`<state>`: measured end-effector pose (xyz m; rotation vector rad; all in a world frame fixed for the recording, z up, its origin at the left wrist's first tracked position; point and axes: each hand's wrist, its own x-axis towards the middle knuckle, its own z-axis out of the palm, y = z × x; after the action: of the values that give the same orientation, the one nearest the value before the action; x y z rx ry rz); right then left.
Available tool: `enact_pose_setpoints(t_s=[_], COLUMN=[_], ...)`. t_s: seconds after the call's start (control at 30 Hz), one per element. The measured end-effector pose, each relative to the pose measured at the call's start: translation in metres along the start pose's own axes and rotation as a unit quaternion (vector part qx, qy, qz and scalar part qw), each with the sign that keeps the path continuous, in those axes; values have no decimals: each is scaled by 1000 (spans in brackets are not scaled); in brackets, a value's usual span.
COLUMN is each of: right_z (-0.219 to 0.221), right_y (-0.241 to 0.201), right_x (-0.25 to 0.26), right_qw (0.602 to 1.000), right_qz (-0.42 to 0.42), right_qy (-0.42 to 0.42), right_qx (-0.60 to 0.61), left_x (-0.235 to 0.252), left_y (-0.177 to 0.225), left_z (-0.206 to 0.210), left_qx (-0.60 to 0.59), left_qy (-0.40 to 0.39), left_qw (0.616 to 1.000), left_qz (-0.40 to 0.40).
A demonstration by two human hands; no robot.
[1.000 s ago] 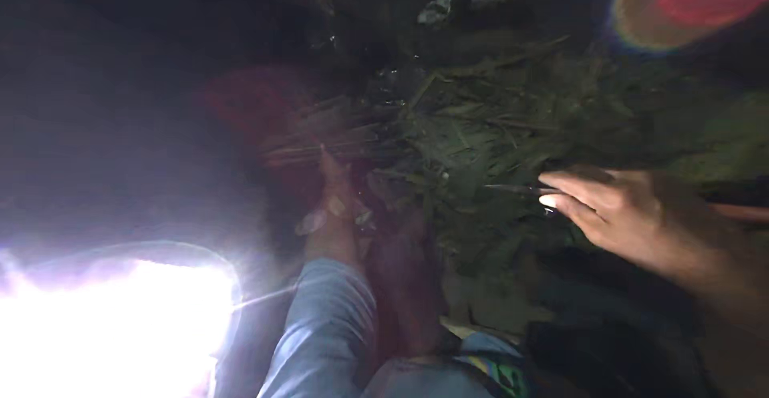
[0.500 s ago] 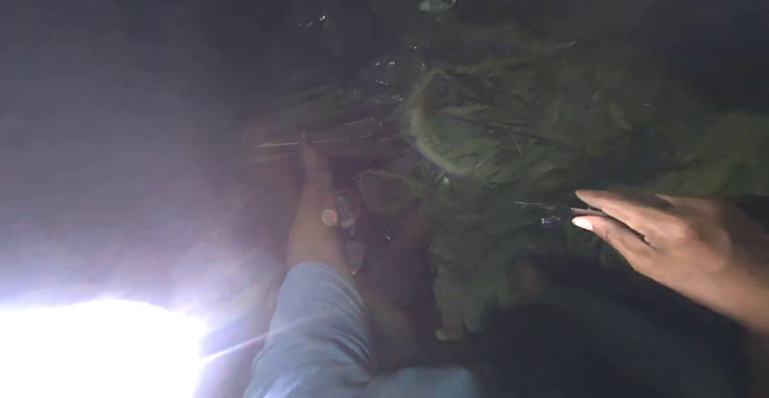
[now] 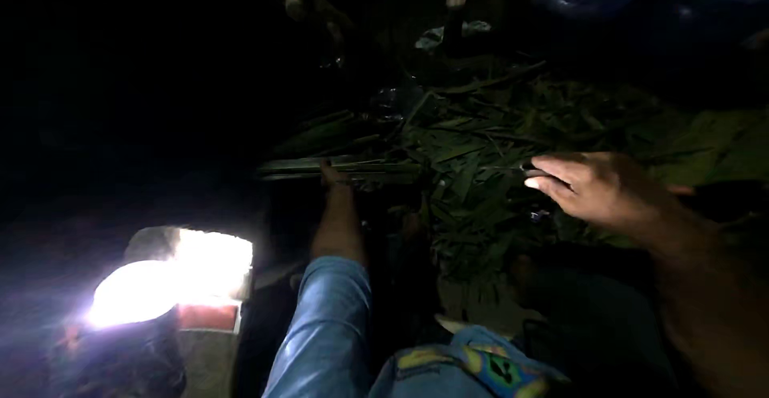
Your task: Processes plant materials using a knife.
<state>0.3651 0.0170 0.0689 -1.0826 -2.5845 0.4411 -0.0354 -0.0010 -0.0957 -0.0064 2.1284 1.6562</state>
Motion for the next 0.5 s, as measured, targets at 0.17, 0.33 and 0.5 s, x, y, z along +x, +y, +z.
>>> enact_pose_setpoints(t_s=[0.17,0.33,0.5], right_z=[0,-3,2], right_y=[3,4,-4], right_x=[1,9,19], right_qw=[1000,999,992], right_qz=[-12,20,80], right_qy=[-3,-31,-81], right_qx=[17,38,51], left_x=[-7,-71,-112], left_y=[-2,-14,-6], left_z=[-1,2,10], left_qx=[-51,-92,-168], left_qy=[22,-43,-105], left_qw=[993,988,972], left_qz=[-108,-118,-126])
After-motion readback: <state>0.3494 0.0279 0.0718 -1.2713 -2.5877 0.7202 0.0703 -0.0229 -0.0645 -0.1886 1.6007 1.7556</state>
